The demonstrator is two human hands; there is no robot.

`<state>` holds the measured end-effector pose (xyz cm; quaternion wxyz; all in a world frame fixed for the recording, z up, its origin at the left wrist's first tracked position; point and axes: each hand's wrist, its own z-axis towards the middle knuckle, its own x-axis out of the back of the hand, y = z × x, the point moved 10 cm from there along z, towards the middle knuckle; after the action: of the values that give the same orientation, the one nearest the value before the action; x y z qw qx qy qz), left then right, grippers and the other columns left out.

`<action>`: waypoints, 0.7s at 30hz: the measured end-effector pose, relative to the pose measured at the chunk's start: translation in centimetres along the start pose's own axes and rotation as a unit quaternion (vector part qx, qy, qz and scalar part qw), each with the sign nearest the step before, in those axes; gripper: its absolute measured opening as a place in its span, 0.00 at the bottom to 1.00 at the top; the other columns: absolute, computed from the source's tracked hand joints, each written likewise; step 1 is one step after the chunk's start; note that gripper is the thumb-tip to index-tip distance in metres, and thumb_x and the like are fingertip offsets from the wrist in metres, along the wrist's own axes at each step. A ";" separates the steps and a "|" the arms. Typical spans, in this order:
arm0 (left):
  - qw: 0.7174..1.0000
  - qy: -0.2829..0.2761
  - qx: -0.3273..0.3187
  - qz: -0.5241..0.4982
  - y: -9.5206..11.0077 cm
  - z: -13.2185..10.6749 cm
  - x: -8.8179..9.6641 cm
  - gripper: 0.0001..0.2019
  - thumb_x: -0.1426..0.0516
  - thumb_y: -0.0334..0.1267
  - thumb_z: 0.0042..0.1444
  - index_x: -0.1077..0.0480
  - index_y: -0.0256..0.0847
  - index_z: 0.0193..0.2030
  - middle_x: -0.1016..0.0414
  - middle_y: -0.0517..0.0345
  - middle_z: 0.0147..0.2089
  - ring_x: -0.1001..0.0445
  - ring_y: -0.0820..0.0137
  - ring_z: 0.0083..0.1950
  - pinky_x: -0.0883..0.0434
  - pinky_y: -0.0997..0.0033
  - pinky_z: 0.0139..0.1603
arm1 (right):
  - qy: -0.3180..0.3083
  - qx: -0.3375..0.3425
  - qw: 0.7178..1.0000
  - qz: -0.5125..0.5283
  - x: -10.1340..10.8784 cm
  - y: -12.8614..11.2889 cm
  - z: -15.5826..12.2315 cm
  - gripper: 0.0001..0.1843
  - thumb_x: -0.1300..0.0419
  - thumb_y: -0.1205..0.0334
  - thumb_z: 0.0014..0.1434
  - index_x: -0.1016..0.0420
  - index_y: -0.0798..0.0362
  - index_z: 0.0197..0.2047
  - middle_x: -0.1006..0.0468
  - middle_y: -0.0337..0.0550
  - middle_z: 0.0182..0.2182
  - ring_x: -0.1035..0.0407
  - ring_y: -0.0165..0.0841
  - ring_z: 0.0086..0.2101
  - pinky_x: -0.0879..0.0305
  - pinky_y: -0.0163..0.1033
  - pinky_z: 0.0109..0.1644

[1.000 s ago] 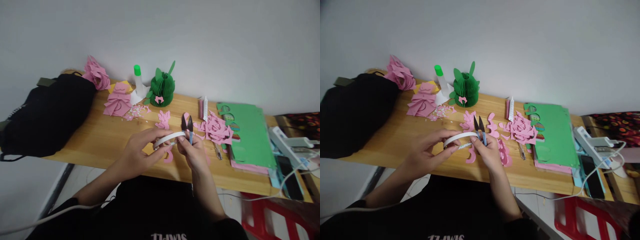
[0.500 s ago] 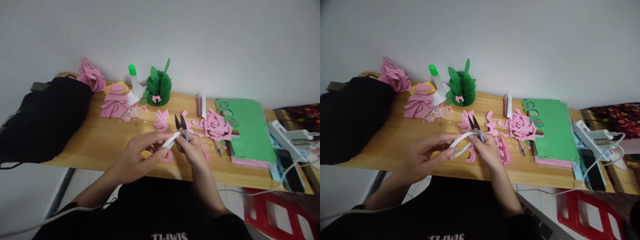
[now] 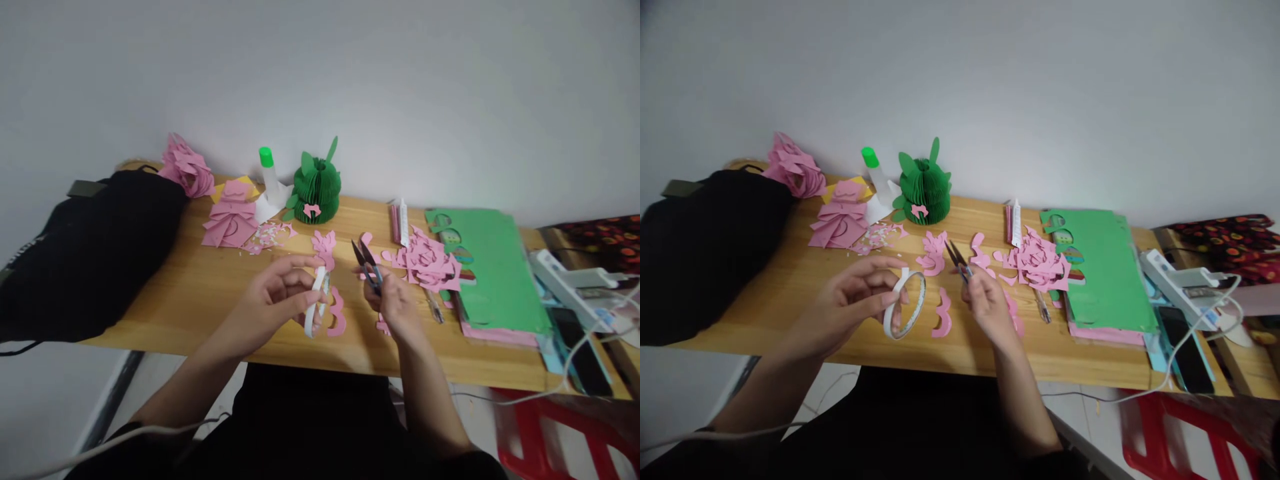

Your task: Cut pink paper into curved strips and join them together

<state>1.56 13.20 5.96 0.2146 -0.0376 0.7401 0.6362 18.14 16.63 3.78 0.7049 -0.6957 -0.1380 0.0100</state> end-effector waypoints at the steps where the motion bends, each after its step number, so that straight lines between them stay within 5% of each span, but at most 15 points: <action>1: 1.000 0.009 0.008 0.005 -0.2 0.1 0.3 0.14 0.38 0.35 0.55 0.32 0.42 0.48 0.23 0.61 0.33 0.23 0.75 0.25 0.25 0.77 0.26 | -0.006 0.014 0.999 -0.040 0.4 -0.7 -0.2 0.30 0.53 0.36 0.63 0.26 0.53 0.30 0.45 0.32 0.17 0.51 0.26 0.18 0.52 0.34 0.22; 5: 0.999 0.006 0.014 0.034 0.0 0.2 0.2 0.14 0.38 0.36 0.55 0.33 0.42 0.47 0.23 0.61 0.32 0.23 0.74 0.25 0.26 0.76 0.27 | -0.041 0.064 0.982 -0.172 0.7 -3.8 -0.8 0.30 0.48 0.43 0.65 0.31 0.54 0.18 0.43 0.34 0.16 0.48 0.25 0.19 0.51 0.35 0.23; 8: 0.998 -0.025 0.000 0.055 0.6 0.3 -0.7 0.14 0.39 0.35 0.56 0.34 0.42 0.49 0.24 0.64 0.29 0.24 0.75 0.25 0.27 0.75 0.27 | -0.077 0.086 0.973 -0.201 -0.2 -5.3 -0.9 0.24 0.46 0.49 0.64 0.23 0.54 0.22 0.41 0.33 0.15 0.48 0.25 0.18 0.51 0.33 0.22; 21: 0.994 -0.021 0.014 0.109 0.5 0.0 -1.0 0.16 0.39 0.35 0.53 0.35 0.40 0.49 0.26 0.63 0.30 0.27 0.74 0.28 0.28 0.76 0.25 | -0.095 0.068 0.977 -0.178 -0.8 -5.6 -0.8 0.23 0.44 0.50 0.63 0.18 0.54 0.25 0.37 0.34 0.14 0.49 0.24 0.17 0.52 0.32 0.19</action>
<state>2.32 13.12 6.80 0.1599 0.0591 0.7441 0.6459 16.54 15.54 9.17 0.7246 -0.6064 -0.3250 -0.0403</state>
